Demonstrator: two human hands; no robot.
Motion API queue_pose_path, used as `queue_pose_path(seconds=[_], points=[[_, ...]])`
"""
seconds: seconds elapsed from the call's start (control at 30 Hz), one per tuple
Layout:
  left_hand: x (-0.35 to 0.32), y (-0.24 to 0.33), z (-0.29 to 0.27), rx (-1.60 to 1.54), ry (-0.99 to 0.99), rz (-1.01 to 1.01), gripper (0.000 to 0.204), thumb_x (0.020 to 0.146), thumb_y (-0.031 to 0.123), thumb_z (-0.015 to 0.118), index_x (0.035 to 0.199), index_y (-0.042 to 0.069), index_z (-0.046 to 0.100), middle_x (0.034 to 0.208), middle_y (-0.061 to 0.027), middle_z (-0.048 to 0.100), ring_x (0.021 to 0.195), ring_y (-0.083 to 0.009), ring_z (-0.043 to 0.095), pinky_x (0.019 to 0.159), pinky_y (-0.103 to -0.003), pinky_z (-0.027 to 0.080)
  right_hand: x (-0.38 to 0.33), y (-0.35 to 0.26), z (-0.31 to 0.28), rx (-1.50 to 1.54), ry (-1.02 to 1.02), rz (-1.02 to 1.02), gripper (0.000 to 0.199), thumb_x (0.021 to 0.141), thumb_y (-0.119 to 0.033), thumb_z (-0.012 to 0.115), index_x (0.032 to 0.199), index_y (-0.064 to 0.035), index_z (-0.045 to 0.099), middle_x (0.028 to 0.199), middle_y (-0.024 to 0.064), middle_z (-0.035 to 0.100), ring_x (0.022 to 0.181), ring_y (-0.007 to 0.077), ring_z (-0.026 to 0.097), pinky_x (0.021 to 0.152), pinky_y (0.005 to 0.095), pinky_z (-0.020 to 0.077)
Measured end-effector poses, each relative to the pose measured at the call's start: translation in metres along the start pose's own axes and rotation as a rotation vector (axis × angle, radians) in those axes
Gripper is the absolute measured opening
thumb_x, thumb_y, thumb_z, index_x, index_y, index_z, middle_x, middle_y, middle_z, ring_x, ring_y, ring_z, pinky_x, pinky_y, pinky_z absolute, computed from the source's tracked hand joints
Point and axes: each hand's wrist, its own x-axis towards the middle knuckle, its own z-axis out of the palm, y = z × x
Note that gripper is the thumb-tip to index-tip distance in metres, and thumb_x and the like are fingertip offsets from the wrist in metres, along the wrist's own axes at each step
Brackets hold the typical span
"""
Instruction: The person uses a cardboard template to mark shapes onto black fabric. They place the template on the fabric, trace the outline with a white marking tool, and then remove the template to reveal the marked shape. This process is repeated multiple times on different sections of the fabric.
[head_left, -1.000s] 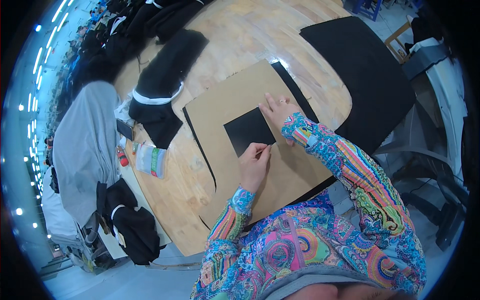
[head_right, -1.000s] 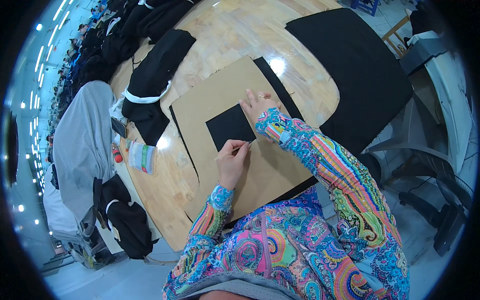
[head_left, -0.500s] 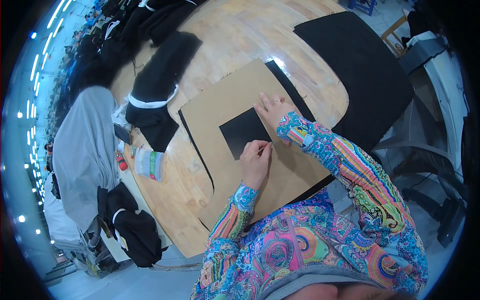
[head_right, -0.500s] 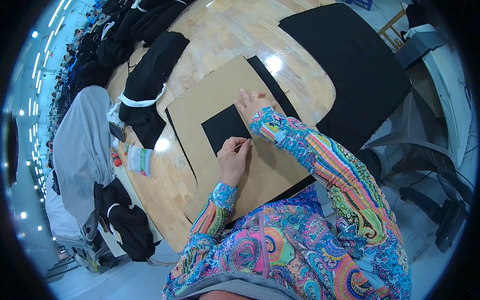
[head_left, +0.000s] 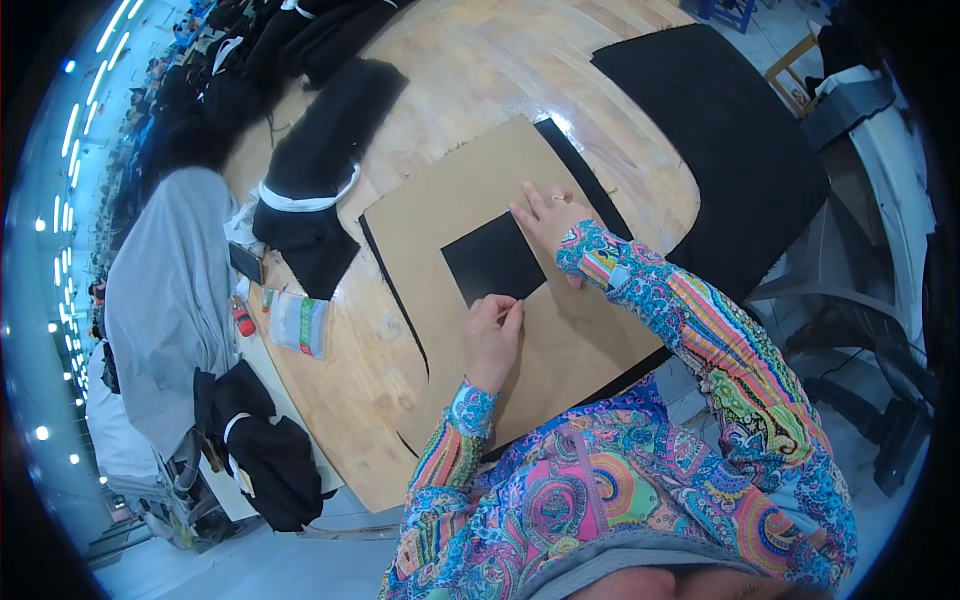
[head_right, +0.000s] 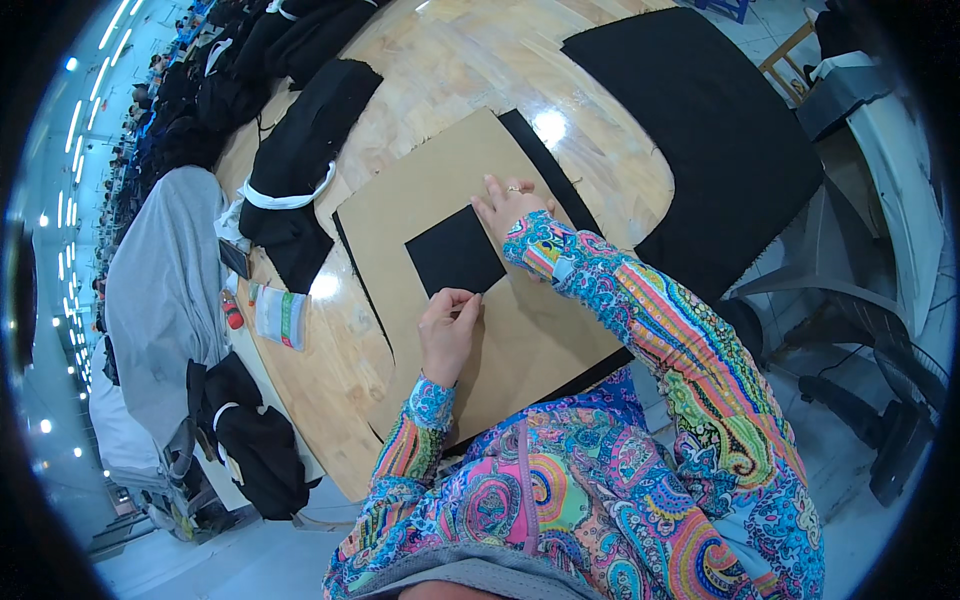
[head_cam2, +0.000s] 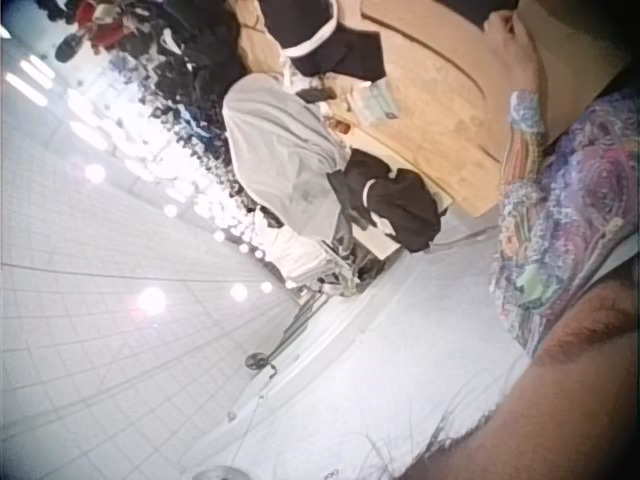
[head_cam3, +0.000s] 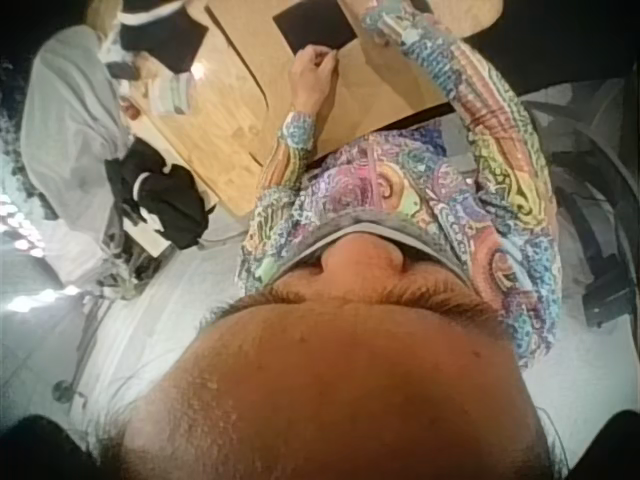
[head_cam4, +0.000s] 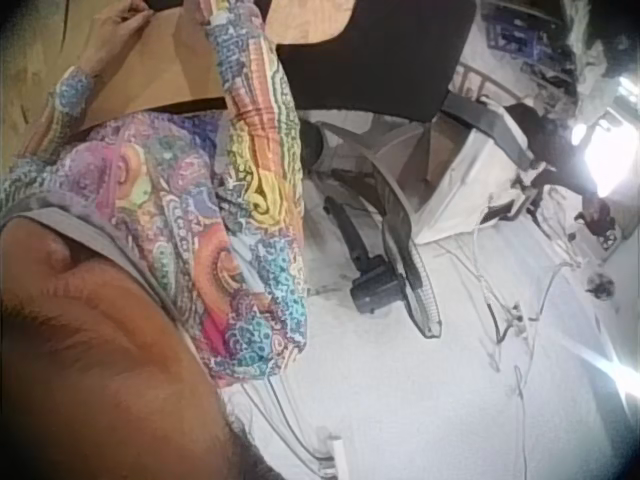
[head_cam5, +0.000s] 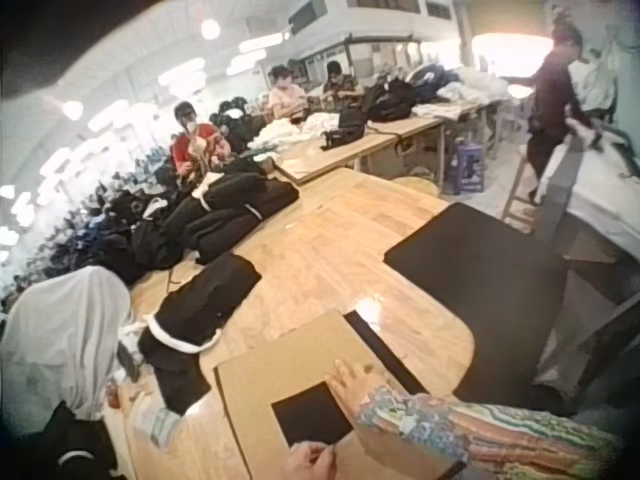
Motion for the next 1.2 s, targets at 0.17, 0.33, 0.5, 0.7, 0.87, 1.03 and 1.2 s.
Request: queue_pose_path(seconds=[0.17, 0.33, 0.5, 0.7, 0.87, 1.03, 1.2], points=[[-0.005, -0.003, -0.007, -0.009, 0.021, 0.009, 0.015, 0.084, 0.013, 0.066, 0.083, -0.001, 0.062, 0.077, -0.0081, 0.062, 0.072, -0.0152, 0.063, 0.064, -0.027, 0.048, -0.021, -0.001, -0.028, 0.022, -0.086, -0.018, 0.117, 0.056, -0.014, 0.084, 0.148, -0.0193, 0.013, 0.152, 0.0177, 0.009, 0.12, 0.0406, 0.039, 0.085, 0.0388, 0.0523], [-0.007, 0.009, -0.014, -0.154, -0.005, -0.13, 0.013, 0.082, 0.013, 0.067, 0.084, 0.001, 0.063, 0.08, -0.0119, 0.059, 0.071, -0.0229, 0.062, 0.064, -0.031, 0.05, -0.014, 0.0, -0.016, 0.092, -0.038, 0.009, 0.105, 0.065, -0.014, 0.079, 0.148, -0.019, 0.014, 0.152, 0.0182, 0.008, 0.122, 0.0413, 0.038, 0.083, 0.0415, 0.0535], [-0.004, 0.005, -0.009, -0.089, 0.016, -0.078, 0.015, 0.083, 0.015, 0.067, 0.085, 0.001, 0.064, 0.077, -0.0085, 0.064, 0.071, -0.0156, 0.063, 0.064, -0.028, 0.049, -0.01, -0.001, -0.013, 0.122, -0.03, 0.013, 0.11, 0.061, -0.015, 0.082, 0.148, -0.0209, 0.014, 0.152, 0.0167, 0.006, 0.122, 0.0403, 0.037, 0.079, 0.0445, 0.0553], [-0.001, 0.003, -0.004, -0.041, 0.002, -0.042, 0.016, 0.083, 0.015, 0.067, 0.086, 0.0, 0.064, 0.075, -0.007, 0.067, 0.071, -0.0124, 0.064, 0.063, -0.026, 0.049, -0.011, 0.001, -0.014, 0.094, -0.047, 0.021, 0.131, 0.043, -0.018, 0.091, 0.148, -0.0217, 0.013, 0.152, 0.0158, 0.007, 0.121, 0.0392, 0.038, 0.077, 0.043, 0.0564], [-0.003, -0.001, -0.006, -0.146, 0.025, -0.086, 0.016, 0.083, 0.015, 0.067, 0.087, 0.0, 0.064, 0.075, -0.007, 0.067, 0.071, -0.0124, 0.063, 0.063, -0.026, 0.049, -0.013, -0.001, -0.02, 0.049, -0.079, 0.0, 0.126, 0.047, -0.017, 0.089, 0.148, -0.0219, 0.014, 0.152, 0.0158, 0.007, 0.121, 0.0396, 0.039, 0.077, 0.0431, 0.0564], [-0.002, 0.005, -0.006, -0.088, 0.014, -0.074, 0.014, 0.083, 0.013, 0.067, 0.086, 0.0, 0.064, 0.074, -0.0069, 0.066, 0.07, -0.0121, 0.063, 0.063, -0.025, 0.049, -0.008, -0.001, -0.01, 0.11, -0.02, 0.029, 0.118, 0.053, -0.014, 0.086, 0.147, -0.0225, 0.016, 0.152, 0.0162, 0.008, 0.122, 0.0402, 0.038, 0.079, 0.0435, 0.0559], [-0.002, -0.006, -0.002, -0.05, 0.017, -0.022, 0.014, 0.083, 0.013, 0.066, 0.085, 0.0, 0.063, 0.075, -0.0068, 0.065, 0.07, -0.0122, 0.062, 0.063, -0.026, 0.048, -0.009, -0.002, -0.013, 0.112, -0.033, 0.032, 0.12, 0.051, -0.014, 0.087, 0.147, -0.0241, 0.016, 0.152, 0.0153, 0.007, 0.124, 0.04, 0.036, 0.081, 0.0455, 0.0552]])
